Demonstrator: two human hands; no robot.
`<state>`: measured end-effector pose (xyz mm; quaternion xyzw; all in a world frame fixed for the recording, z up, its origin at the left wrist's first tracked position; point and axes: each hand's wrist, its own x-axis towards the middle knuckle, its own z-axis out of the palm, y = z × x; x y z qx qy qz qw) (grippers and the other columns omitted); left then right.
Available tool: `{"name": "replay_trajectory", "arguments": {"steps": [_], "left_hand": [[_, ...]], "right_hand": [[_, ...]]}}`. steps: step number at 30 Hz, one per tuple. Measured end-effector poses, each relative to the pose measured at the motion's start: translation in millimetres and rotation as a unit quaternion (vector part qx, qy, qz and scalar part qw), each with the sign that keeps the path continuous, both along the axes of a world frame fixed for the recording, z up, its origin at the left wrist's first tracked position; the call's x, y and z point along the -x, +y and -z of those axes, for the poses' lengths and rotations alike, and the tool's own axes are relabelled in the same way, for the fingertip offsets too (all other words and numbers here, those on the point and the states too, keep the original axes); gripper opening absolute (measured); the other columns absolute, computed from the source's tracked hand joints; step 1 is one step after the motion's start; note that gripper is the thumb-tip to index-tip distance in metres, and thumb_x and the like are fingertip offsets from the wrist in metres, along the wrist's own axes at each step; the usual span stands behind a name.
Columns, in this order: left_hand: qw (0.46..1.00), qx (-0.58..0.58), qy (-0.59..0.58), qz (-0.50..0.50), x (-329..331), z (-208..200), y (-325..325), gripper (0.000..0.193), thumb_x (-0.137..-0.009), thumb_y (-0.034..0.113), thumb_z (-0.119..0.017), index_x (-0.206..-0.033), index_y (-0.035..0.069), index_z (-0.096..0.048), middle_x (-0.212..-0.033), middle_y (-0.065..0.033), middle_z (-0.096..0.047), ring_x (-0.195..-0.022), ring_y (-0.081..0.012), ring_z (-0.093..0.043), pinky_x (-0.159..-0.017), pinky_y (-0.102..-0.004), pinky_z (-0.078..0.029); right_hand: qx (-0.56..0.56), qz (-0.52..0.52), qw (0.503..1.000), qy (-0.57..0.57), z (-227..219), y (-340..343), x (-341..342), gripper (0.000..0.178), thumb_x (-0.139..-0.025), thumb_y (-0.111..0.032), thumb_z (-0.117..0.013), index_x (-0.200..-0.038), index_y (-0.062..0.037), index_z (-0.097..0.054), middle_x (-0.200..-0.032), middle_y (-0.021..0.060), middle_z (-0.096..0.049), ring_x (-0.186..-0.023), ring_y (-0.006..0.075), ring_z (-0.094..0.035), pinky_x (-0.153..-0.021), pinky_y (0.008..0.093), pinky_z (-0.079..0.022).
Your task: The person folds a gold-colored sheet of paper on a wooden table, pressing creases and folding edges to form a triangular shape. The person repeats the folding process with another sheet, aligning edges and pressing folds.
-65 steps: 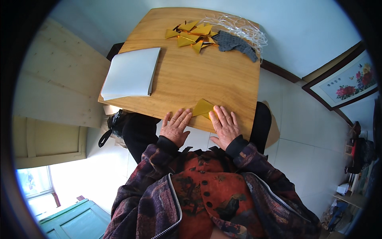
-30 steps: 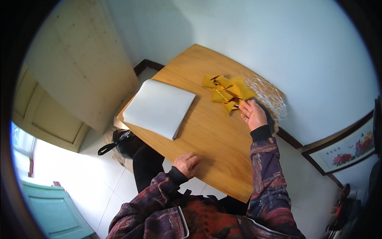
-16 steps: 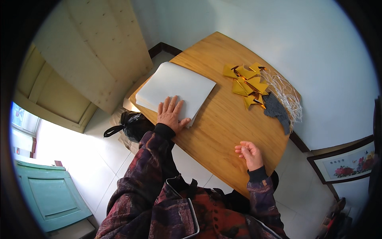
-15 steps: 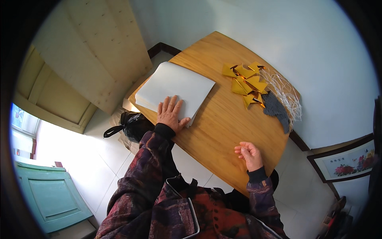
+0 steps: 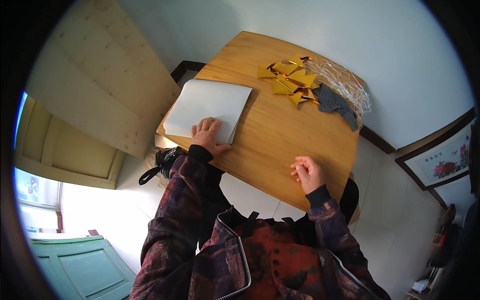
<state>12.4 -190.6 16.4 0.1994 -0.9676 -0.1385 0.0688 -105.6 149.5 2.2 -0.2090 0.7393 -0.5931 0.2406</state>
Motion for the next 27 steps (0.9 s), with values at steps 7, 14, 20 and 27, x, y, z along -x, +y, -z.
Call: {"name": "replay_trajectory", "arguments": {"steps": [7,14,20,27], "left_hand": [[0.998,-0.036,0.048,0.002,-2.6,1.0,2.5,0.064,-0.061,0.037,-0.083,-0.114,0.012,-0.058,-0.126,-0.0078,-0.050,-0.126,-0.0320,-0.042,-0.107,-0.0574,-0.022],[0.995,-0.071,0.068,0.018,-1.3,6.7,-6.7,0.048,-0.064,0.034,-0.080,-0.103,0.012,-0.060,-0.121,-0.0067,-0.054,-0.120,-0.0323,-0.047,-0.104,-0.0569,-0.026],[0.970,-0.183,0.158,0.016,2.4,29.3,-28.6,0.020,-0.078,0.025,-0.073,-0.092,0.010,-0.070,-0.113,-0.0059,-0.064,-0.107,-0.0269,-0.059,-0.100,-0.0551,-0.032],[0.960,-0.120,0.239,-0.080,12.2,26.5,-11.9,0.010,-0.081,0.017,-0.069,-0.091,0.015,-0.071,-0.105,-0.0027,-0.069,-0.104,-0.0254,-0.063,-0.104,-0.0538,-0.030]], "right_hand": [[0.034,-0.002,0.999,0.022,4.4,-1.7,-0.5,0.017,-0.096,-0.010,-0.054,-0.110,-0.0014,-0.056,-0.092,0.0062,-0.068,-0.071,0.0101,-0.065,-0.057,0.0235,-0.050],[0.018,-0.003,1.000,0.024,3.8,-1.7,-1.2,0.018,-0.096,-0.010,-0.052,-0.112,-0.0019,-0.056,-0.094,0.0063,-0.068,-0.074,0.0103,-0.064,-0.058,0.0230,-0.049],[0.019,0.003,1.000,0.025,3.9,-2.6,-1.3,0.017,-0.096,-0.010,-0.053,-0.110,-0.0018,-0.056,-0.092,0.0065,-0.068,-0.072,0.0105,-0.065,-0.058,0.0242,-0.051],[0.026,0.008,1.000,-0.004,3.9,-2.5,-1.6,0.018,-0.095,-0.009,-0.053,-0.111,-0.0003,-0.056,-0.094,0.0084,-0.068,-0.073,0.0120,-0.065,-0.060,0.0255,-0.052]]}}
